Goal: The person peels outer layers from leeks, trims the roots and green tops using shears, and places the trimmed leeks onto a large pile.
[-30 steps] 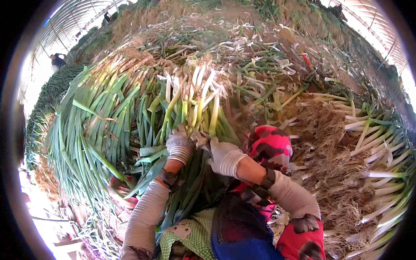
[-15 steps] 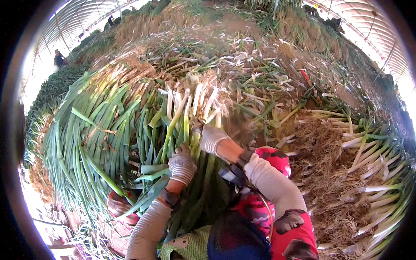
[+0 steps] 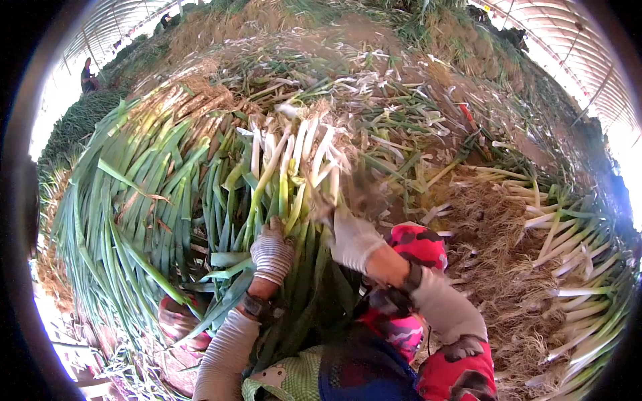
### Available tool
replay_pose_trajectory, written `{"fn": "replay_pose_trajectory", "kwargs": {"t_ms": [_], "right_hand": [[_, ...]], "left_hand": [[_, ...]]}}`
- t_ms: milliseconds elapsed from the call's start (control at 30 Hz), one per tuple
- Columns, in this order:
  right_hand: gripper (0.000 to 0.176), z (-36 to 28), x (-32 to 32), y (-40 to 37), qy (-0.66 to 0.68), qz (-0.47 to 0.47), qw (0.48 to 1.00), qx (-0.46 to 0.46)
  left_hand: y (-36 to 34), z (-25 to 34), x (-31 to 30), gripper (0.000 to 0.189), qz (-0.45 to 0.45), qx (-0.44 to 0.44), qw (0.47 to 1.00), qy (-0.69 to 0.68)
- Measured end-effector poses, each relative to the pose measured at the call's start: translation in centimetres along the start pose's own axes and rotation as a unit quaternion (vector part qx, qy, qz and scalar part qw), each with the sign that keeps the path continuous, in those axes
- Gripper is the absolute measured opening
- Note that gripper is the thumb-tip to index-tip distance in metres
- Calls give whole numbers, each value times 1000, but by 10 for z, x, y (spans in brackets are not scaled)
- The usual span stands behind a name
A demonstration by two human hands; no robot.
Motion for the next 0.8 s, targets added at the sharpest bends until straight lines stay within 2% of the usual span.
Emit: {"fn": "replay_pose_trajectory", "kwargs": {"t_ms": [33, 133, 233, 267, 367, 400, 500, 533, 633, 667, 767, 800], "right_hand": [[45, 1, 3, -14, -11, 3, 1000, -17], [49, -13, -6, -37, 2, -72, 997, 23], [52, 6, 1, -14, 23, -3, 1000, 18], [53, 12, 12, -9, 23, 35, 998, -41], [51, 5, 14, 1, 22, -1, 999, -40], [50, 0, 1, 3, 73, -1, 996, -43], [54, 5, -3, 4, 43, 8, 999, -15], [56, 8, 7, 5, 21, 3, 998, -59], [53, 13, -4, 2, 117, 13, 990, -82], [53, 27, 3, 14, 57, 44, 996, 44], [57, 21, 9, 4, 49, -58, 996, -53], [57, 16, 14, 2, 23, -63, 993, -99]], "left_hand": [[1, -1, 2, 48, 1, -3, 1000, -2], [2, -1, -1, 46, 16, -24, 999, -25], [3, -3, 1, 44, 24, -11, 999, -33], [2, -3, 0, 42, 23, -20, 999, -37], [0, -11, -1, 41, 5, 10, 999, -47], [-3, -14, -7, 41, 37, 14, 996, -81], [-14, -19, -24, 42, 31, 24, 996, -77], [-17, -21, -29, 42, 32, 23, 998, -55], [-20, -33, -29, 43, 13, 23, 997, -73], [-16, -41, -17, 43, 58, 20, 994, -95], [-11, -42, -14, 43, 22, 1, 993, -114], [-6, -41, -14, 43, 14, -10, 993, -120]]}}
Point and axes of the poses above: each hand's wrist, its own y-axis towards the middle knuckle, its own x-axis out of the palm, z = x × y, the point moved 3 cm from there along y, towards the middle knuckle, and after that the axes turned 11 degrees about y, right-handed, at the moved point
